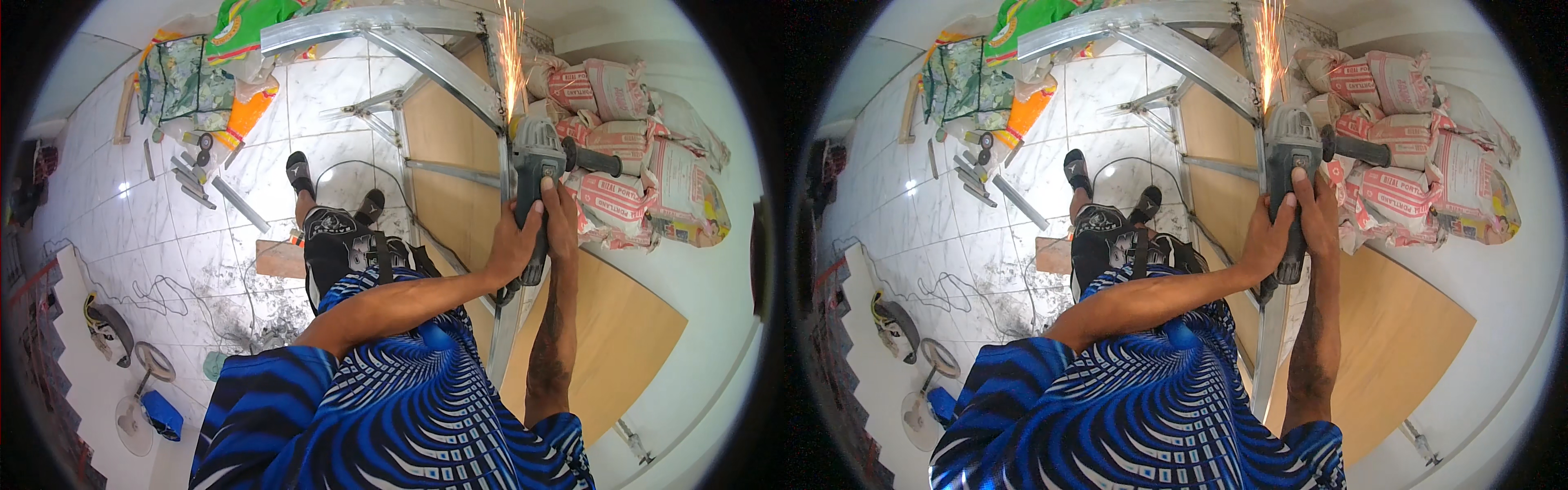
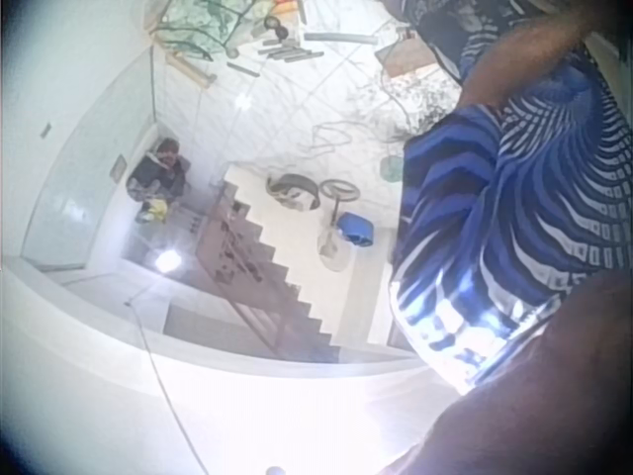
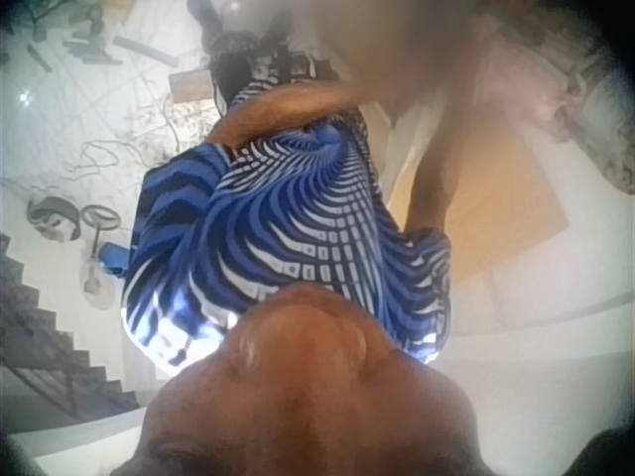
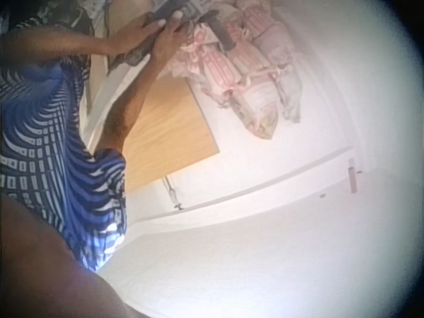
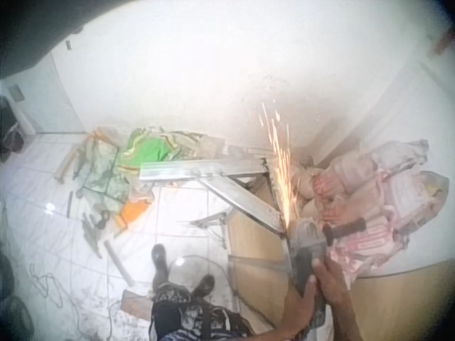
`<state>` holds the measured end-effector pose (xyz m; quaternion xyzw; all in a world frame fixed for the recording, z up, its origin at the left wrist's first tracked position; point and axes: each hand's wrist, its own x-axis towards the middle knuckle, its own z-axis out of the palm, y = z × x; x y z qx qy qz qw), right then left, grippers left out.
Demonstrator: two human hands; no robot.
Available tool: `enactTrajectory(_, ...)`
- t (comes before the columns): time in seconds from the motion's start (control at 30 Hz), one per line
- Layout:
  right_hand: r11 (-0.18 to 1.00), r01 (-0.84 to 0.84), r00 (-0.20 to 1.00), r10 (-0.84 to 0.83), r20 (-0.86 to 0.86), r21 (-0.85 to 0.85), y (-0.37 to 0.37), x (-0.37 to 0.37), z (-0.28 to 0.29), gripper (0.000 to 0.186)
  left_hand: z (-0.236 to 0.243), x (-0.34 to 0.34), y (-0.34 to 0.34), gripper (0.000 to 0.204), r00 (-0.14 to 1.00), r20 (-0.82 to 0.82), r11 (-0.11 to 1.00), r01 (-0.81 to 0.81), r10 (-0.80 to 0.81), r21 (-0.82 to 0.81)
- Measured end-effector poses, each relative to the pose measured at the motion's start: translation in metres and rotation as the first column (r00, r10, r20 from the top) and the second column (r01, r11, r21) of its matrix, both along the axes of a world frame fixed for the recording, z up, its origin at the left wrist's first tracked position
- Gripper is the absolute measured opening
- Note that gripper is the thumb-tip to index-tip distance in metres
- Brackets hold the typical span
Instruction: The person uses an angle grinder to cut and grind the joints and edges of a large metal frame structure.
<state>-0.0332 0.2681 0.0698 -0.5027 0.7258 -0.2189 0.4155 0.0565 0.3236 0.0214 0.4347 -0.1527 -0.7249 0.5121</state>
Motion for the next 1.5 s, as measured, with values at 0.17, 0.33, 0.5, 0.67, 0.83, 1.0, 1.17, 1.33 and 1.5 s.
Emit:
enactTrajectory(0.17, 1.0, -0.003, 1.0, 0.003, 0.023, 0.009, 0.001, 0.002, 0.004, 0.059, -0.001, -0.003, 0.002, 0.059, 1.0, 0.021, 1.0, 0.0, 0.0, 0.003)
enactTrajectory(0.33, 1.0, 0.002, 1.0, -0.002, 0.008, 0.005, 0.002, 0.004, 0.006, 0.058, -0.001, -0.008, 0.003, 0.058, 0.997, 0.026, 0.997, -0.066, 0.066, -0.027)
enactTrajectory(0.5, 1.0, 0.006, 1.0, -0.006, -0.003, -0.001, 0.004, -0.003, 0.001, 0.06, 0.004, -0.007, 0.005, 0.06, 0.996, 0.043, 0.997, -0.078, 0.08, -0.028)
enactTrajectory(0.67, 1.0, -0.006, 0.999, 0.006, -0.048, -0.007, 0.005, -0.007, -0.004, 0.061, 0.002, -0.007, 0.006, 0.062, 0.999, 0.034, 0.999, -0.042, 0.042, -0.014)
enactTrajectory(0.83, 1.0, 0.003, 1.0, -0.003, -0.025, 0.005, 0.006, -0.007, -0.003, 0.06, 0.0, -0.006, 0.006, 0.061, 1.0, -0.018, 1.0, -0.02, 0.02, 0.0)
enactTrajectory(1.0, 1.0, 0.0, 1.0, 0.0, -0.004, 0.008, 0.007, -0.006, -0.002, 0.061, -0.001, -0.005, 0.007, 0.058, 1.0, -0.005, 1.0, 0.009, -0.009, 0.0)
enactTrajectory(1.17, 1.0, -0.004, 1.0, 0.004, -0.001, -0.004, 0.008, -0.007, -0.005, 0.06, -0.001, -0.009, 0.009, 0.051, 0.998, 0.036, 0.998, -0.053, 0.054, -0.033)
enactTrajectory(1.33, 1.0, 0.015, 0.999, -0.014, 0.029, -0.01, 0.01, -0.008, -0.004, 0.058, -0.001, -0.011, 0.01, 0.053, 0.999, 0.012, 0.999, -0.037, 0.037, -0.014)
enactTrajectory(1.5, 0.999, 0.018, 0.998, -0.02, 0.052, 0.034, 0.011, -0.011, -0.003, 0.056, -0.004, -0.01, 0.012, 0.062, 1.0, -0.007, 1.0, -0.019, 0.019, -0.006)
